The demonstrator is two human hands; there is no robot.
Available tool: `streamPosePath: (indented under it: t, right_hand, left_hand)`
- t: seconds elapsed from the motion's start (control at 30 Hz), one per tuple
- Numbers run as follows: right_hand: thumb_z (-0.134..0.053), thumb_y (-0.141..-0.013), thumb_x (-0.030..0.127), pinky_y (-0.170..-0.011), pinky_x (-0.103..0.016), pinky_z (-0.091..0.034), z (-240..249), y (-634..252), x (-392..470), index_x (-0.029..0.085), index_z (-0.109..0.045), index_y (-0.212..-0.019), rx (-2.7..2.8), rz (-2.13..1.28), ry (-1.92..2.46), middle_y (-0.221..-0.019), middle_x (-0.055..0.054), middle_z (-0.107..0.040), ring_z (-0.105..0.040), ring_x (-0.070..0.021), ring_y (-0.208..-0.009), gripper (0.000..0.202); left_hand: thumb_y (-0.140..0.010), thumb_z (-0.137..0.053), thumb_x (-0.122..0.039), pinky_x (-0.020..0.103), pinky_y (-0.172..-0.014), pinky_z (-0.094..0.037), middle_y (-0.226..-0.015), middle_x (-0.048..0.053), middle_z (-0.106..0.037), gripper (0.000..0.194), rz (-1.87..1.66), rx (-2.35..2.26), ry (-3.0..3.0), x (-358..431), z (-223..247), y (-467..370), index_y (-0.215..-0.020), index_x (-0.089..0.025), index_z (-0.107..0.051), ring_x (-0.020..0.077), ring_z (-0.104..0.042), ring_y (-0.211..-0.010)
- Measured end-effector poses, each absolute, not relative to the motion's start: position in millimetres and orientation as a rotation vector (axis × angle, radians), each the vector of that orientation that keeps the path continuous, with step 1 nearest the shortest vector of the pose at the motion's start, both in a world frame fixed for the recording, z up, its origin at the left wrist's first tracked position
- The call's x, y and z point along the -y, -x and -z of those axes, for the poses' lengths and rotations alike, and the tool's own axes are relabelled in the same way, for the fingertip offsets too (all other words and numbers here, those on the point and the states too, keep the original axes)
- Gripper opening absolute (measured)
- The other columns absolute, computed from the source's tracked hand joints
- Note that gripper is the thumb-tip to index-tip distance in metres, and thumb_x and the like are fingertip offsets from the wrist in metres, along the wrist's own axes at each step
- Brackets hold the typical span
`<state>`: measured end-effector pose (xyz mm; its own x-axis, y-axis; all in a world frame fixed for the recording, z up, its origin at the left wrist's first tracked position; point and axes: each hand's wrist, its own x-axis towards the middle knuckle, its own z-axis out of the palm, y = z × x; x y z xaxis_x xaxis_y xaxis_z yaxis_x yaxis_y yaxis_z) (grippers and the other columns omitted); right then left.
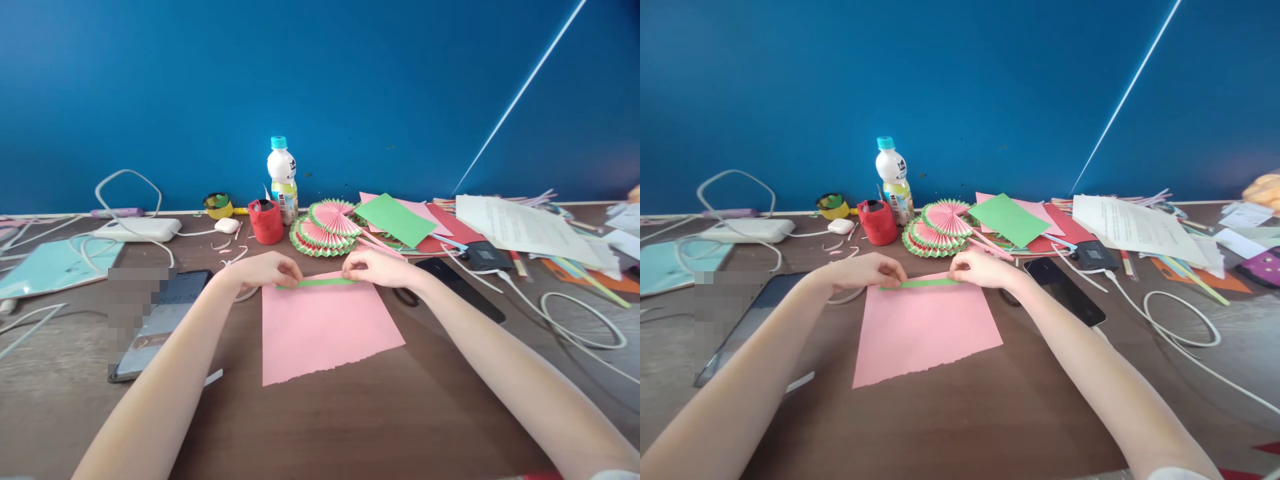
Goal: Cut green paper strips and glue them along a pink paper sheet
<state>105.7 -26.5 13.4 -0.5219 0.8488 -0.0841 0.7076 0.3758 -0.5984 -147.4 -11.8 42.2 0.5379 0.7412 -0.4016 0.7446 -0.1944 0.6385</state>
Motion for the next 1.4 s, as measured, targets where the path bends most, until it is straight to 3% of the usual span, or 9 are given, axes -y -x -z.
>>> streamPosePath:
  t: [0.17, 0.5, 0.7, 1.4]
  right_hand:
    - [-0.055, -0.075, 0.043, -0.057, -0.025, -0.03, -27.0, -122.8, 26.0, 0.018, -0.057, -0.066, 2.521, -0.899, 1.532, -0.067, 0.001, -0.052, -0.045, -0.0126, -0.062, 0.026]
    - [-0.049, -0.079, 0.041, -0.053, -0.025, -0.028, -20.6, -97.3, 30.5, 0.017, -0.052, -0.065, 2.314, -0.771, 1.527, -0.061, 0.002, -0.054, -0.045, -0.0107, -0.055, 0.027]
    - [-0.052, -0.076, 0.039, -0.049, -0.024, -0.024, -14.0, -91.8, 30.8, 0.018, -0.049, -0.058, 2.318, -0.775, 1.581, -0.053, 0.004, -0.043, -0.038, -0.0087, -0.05, 0.028]
    - [-0.049, -0.076, 0.036, -0.049, -0.024, -0.025, -17.6, -89.9, 33.4, 0.019, -0.044, -0.057, 2.339, -0.827, 1.686, -0.056, 0.004, -0.044, -0.039, -0.009, -0.051, 0.026]
  left_hand:
    - [-0.063, -0.06, -0.03, 0.022, -0.064, -0.039, -0.073, -0.001, -0.062, 0.02, -0.006, -1.131, -1.911, 19.4, -36.1, 128.6, -0.077, -0.017, -0.065, 0.0134, -0.054, -0.071]
    - [-0.059, -0.06, -0.032, 0.025, -0.06, -0.04, -0.075, 0.002, -0.065, 0.031, -0.098, -1.328, -1.955, 5.9, -35.1, 149.3, -0.086, -0.016, -0.06, 0.0158, -0.056, -0.07]
    - [-0.062, -0.056, -0.029, 0.024, -0.06, -0.036, -0.068, -0.001, -0.063, 0.015, -0.041, -1.34, -2.13, 4.1, -30.0, 150.9, -0.069, -0.018, -0.063, 0.0142, -0.054, -0.066]
    - [-0.061, -0.056, -0.025, 0.024, -0.061, -0.038, -0.07, -0.002, -0.065, 0.01, 0.049, -1.443, -2.143, 6.7, -35.0, 150.4, -0.067, -0.019, -0.062, 0.0155, -0.056, -0.068]
